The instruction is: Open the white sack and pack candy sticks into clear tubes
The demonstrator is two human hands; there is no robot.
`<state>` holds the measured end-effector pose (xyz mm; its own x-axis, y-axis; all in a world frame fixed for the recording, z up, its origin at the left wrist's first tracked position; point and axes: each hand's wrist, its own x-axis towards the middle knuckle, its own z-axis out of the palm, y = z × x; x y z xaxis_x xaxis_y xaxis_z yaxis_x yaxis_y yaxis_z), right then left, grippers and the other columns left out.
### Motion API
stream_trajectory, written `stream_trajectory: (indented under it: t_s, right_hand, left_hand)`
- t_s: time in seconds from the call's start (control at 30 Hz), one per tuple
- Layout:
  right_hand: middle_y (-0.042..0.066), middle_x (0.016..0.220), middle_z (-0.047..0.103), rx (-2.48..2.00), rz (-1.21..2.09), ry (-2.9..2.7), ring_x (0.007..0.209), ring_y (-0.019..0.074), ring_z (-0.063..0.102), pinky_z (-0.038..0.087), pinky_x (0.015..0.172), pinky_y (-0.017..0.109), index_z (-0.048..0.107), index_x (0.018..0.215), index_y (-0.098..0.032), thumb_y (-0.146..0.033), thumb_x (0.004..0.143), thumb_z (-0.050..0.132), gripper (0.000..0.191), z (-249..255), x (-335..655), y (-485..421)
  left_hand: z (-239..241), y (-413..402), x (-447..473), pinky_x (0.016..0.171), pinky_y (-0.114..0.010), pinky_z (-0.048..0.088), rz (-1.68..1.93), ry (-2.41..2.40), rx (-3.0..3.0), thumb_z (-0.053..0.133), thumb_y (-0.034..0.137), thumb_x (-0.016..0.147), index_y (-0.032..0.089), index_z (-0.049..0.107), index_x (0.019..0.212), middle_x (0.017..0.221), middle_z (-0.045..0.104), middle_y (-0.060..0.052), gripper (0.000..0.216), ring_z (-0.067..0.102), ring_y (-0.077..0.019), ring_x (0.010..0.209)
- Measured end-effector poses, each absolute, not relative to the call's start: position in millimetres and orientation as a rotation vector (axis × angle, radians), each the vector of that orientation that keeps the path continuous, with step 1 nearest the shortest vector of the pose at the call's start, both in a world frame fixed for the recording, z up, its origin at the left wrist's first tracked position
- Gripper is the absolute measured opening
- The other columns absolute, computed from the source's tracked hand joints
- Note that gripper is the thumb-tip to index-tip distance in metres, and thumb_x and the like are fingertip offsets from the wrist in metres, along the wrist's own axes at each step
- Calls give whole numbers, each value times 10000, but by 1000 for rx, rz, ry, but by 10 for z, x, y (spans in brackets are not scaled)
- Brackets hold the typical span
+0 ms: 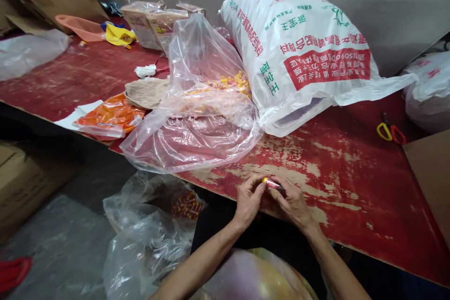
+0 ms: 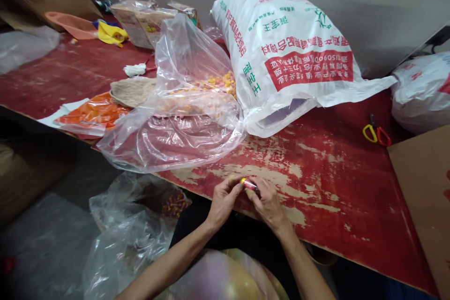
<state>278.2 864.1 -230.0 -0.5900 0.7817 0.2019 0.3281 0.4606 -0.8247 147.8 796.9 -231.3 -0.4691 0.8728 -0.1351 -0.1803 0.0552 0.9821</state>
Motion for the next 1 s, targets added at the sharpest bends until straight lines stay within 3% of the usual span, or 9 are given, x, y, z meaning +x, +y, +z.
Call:
stream_trajectory:
  t_s: [0.27,0.43,0.57,0.67,0.8,1.0]
  right_hand:
    - [65,905,677,-930,815,-2488,815,203,633,495,728,323,617,964,-212,-296,925,434,206,-2155,2996,8717]
    - [45,678,614,-1081,367,-2949,546,158,546,340,519,266,598,861,-203,-249,890,423,183,-2117,3246,8929]
    - [43,662,583,-1020,232,-3078,552,159,544,297,524,271,565,824,-192,-210,882,390,186,-2226,3292,8962]
    - [50,689,582,-1012,185,-3138,556,164,544,286,523,275,549,801,-195,-194,873,385,180,-2274,3267,8957]
    - [74,766,602,-1007,225,-3115,624,192,567,341,555,288,558,833,-191,-195,857,399,160,-2243,3261,8952]
    - [44,803,623,-843,603,-2873,682,170,567,430,630,280,577,906,-215,-238,905,408,170,-2167,3205,9010]
  left_hand:
    - [-2371,7987,1589,872,-341,524,1305,1437,1003,500,194,814,183,687,1033,1007,718,-70,288,667,-204,924]
    - [-2376,8027,1465,1015,-396,438,1343,1664,1232,511,135,788,158,677,1071,1203,640,-131,329,576,-248,1157]
    - [-2387,8003,1357,847,-318,514,1471,1731,1147,468,102,803,166,665,1014,962,684,-75,296,651,-180,900]
    - [-2407,8015,1329,792,-286,513,1502,1743,1058,468,99,804,163,661,971,897,675,-56,263,646,-165,838]
    - [-2424,8085,1344,813,-298,500,1485,1764,966,476,166,847,178,653,1002,915,667,-57,236,639,-173,856]
    - [-2347,8078,1330,851,-321,491,1471,1730,1059,470,254,875,165,626,1080,1013,646,-96,273,625,-196,948]
